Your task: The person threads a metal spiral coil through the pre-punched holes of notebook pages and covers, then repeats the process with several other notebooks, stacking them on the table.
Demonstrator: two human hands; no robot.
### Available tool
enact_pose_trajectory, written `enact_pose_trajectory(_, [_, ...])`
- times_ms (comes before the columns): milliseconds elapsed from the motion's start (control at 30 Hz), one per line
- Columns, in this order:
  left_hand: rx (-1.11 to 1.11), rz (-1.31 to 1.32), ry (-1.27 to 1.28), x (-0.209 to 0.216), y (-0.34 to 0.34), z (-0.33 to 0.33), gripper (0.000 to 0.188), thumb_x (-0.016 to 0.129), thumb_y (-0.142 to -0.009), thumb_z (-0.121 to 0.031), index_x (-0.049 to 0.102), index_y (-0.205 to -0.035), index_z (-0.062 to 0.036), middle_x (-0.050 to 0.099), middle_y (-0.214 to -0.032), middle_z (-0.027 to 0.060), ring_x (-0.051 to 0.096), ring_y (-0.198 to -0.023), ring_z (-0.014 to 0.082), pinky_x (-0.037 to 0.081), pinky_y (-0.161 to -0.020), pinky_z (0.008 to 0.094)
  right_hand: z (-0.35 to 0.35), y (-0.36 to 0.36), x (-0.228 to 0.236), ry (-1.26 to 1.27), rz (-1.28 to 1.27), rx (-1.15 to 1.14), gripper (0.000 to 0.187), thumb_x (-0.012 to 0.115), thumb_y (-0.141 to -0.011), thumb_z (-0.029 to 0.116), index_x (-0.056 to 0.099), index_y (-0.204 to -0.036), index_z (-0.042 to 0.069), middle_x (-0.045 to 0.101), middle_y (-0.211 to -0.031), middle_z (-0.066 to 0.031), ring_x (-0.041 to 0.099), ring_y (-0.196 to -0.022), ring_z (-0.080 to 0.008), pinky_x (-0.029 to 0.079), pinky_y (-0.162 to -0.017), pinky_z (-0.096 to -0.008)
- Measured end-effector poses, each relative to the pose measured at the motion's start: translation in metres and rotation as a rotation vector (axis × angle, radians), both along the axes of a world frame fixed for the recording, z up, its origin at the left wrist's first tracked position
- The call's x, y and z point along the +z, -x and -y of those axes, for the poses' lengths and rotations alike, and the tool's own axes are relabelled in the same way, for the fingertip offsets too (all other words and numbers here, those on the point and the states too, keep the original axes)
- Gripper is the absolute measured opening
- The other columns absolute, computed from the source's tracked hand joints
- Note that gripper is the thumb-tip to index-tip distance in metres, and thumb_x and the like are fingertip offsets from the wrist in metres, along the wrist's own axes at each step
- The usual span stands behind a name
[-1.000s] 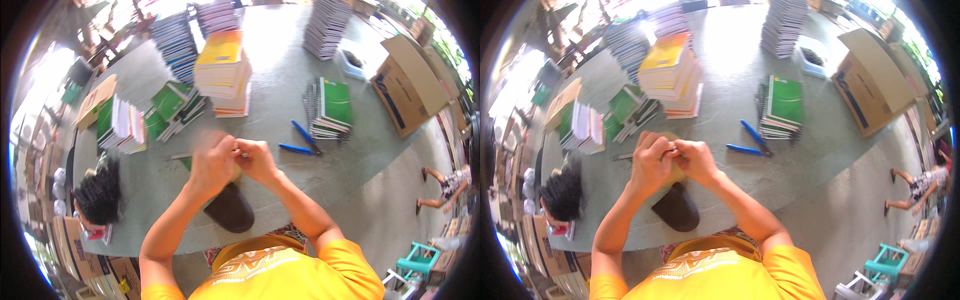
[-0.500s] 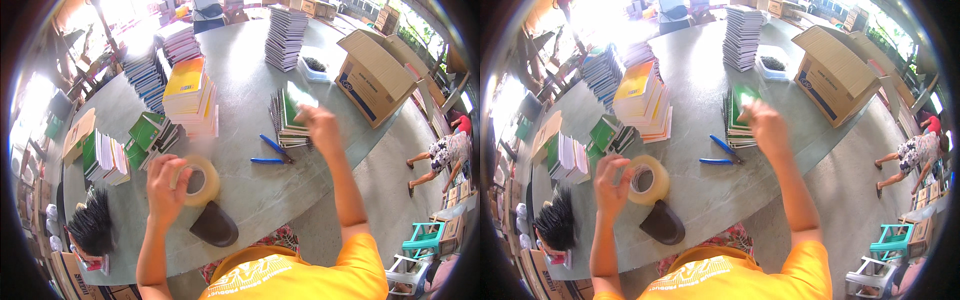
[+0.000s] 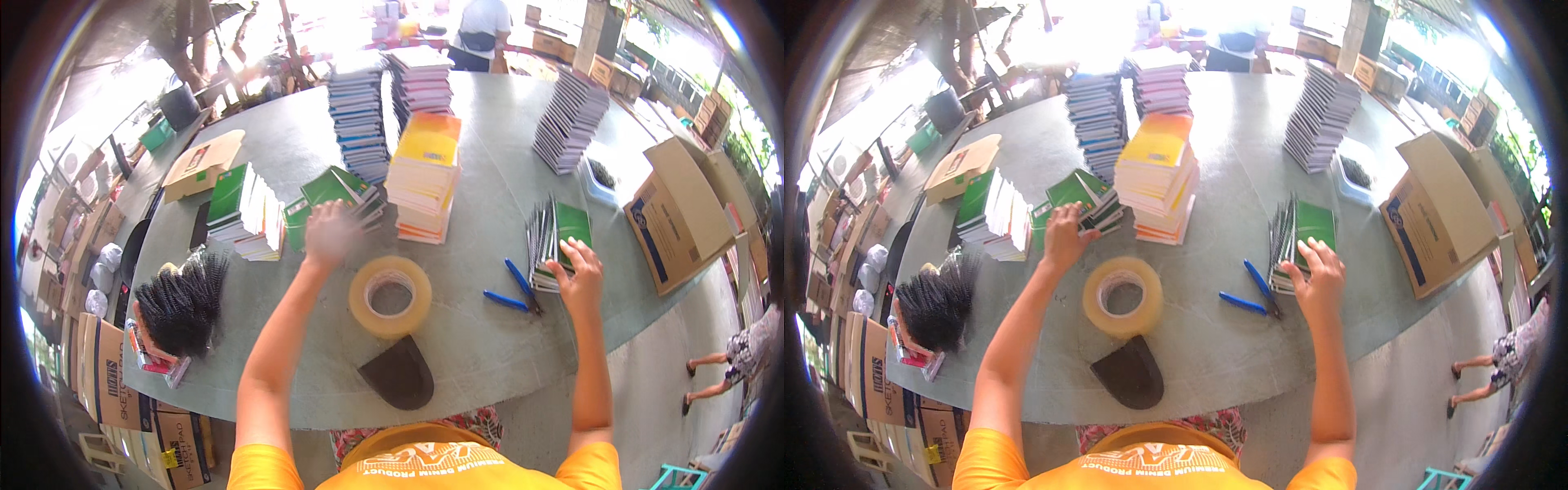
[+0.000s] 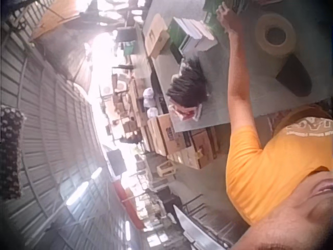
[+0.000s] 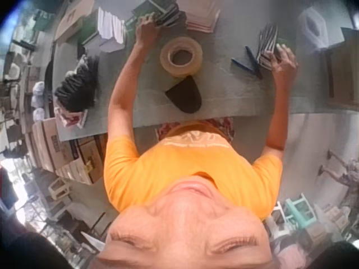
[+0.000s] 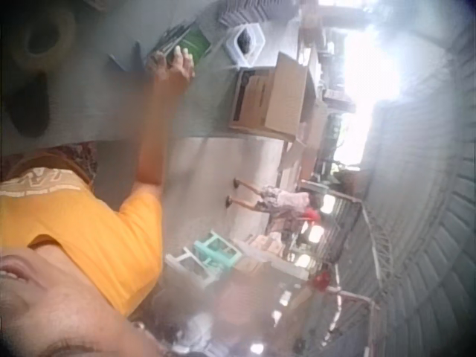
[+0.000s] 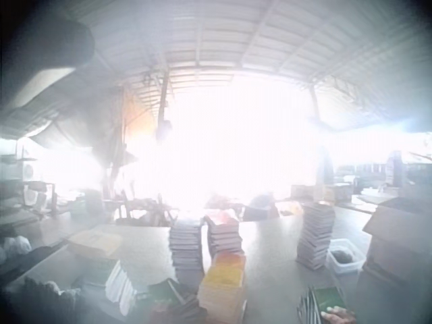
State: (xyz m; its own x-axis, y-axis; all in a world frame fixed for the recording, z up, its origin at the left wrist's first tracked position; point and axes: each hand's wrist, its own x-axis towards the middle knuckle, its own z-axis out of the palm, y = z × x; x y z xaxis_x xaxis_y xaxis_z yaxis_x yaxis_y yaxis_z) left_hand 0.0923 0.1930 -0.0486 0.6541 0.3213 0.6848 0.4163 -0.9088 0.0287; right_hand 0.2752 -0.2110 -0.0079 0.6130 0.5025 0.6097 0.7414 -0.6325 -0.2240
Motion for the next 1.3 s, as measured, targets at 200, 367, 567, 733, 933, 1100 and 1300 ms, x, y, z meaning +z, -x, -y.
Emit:
enact_pose_trajectory(200, [0.036,-0.174,0.097,-0.018,0.006,-0.017,0.036,0.061,-0.077,-0.011,0.057,-0.111,-0.0019,0.059,-0.096,0.0114,0.053,-0.097,0.0290,0.042,-0.084,0.0415,-0.004,0.008,0.005,0.049,0.014,-0.026,0.049,0.065,-0.078,0.044,0.060,-0.107,0.004,0.058,-0.115,-0.0147,0.051,-0.112,-0.0319,0.037,-0.093,-0.0428])
enact_pose_trajectory(367, [-0.028,-0.103,0.043,-0.014,0.013,-0.020,0.035,0.061,-0.078,-0.013,0.056,-0.111,-0.0051,0.057,-0.103,0.0117,0.052,-0.100,0.0288,0.040,-0.085,0.0434,-0.007,0.008,0.007,0.049,0.035,-0.033,0.050,0.064,-0.079,0.046,0.058,-0.106,0.005,0.058,-0.113,-0.0134,0.051,-0.111,-0.0312,0.037,-0.092,-0.0430])
enact_pose_trajectory(567, [0.055,-0.156,0.091,-0.003,0.008,-0.010,0.032,0.060,-0.082,-0.016,0.055,-0.112,-0.0069,0.056,-0.113,0.0147,0.052,-0.107,0.0313,0.043,-0.085,0.0465,-0.007,0.009,0.004,0.081,0.035,-0.054,0.052,0.064,-0.078,0.046,0.056,-0.109,0.006,0.057,-0.114,-0.0124,0.050,-0.111,-0.0306,0.036,-0.093,-0.0431])
enact_pose_trajectory(733, [-0.002,-0.304,0.199,0.007,0.008,-0.016,0.027,0.055,-0.086,-0.017,0.055,-0.111,-0.0072,0.062,-0.101,0.0115,0.059,-0.095,0.0283,0.046,-0.080,0.0429,-0.009,0.011,0.004,0.082,0.043,-0.053,0.053,0.067,-0.076,0.045,0.056,-0.110,0.006,0.056,-0.115,-0.0121,0.049,-0.112,-0.0302,0.036,-0.094,-0.0430])
enact_pose_trajectory(933, [-0.037,-0.158,-0.145,0.052,0.046,0.015,0.022,0.056,-0.080,-0.014,0.059,-0.102,-0.0081,0.059,-0.081,0.0065,0.059,-0.080,0.0237,0.043,-0.067,0.0376,-0.004,0.029,0.022,0.004,0.049,0.018,0.053,0.070,-0.074,0.039,0.056,-0.111,0.004,0.054,-0.119,-0.0141,0.047,-0.117,-0.0324,0.034,-0.098,-0.0447])
enact_pose_trajectory(1100, [-0.440,-0.521,-0.156,0.110,0.073,0.119,0.027,0.059,-0.073,-0.012,0.061,-0.099,-0.0071,0.058,-0.083,0.0047,0.059,-0.082,0.0221,0.043,-0.069,0.0368,-0.090,0.104,0.049,-0.075,-0.124,0.601,0.046,0.070,-0.076,0.026,0.057,-0.115,0.004,0.055,-0.118,-0.0154,0.051,-0.113,-0.0331,0.040,-0.095,-0.0414])
enact_pose_trajectory(1300, [-0.490,0.291,0.207,0.118,0.085,0.124,0.037,0.074,-0.069,-0.013,0.061,-0.103,-0.0040,0.062,-0.094,0.0045,0.059,-0.092,0.0222,0.043,-0.084,0.0359,-0.137,0.118,0.034,-0.217,-0.671,0.820,0.026,0.059,-0.083,0.001,0.061,-0.108,-0.001,0.067,-0.094,-0.0137,0.064,-0.088,-0.0262,0.048,-0.081,-0.0311])
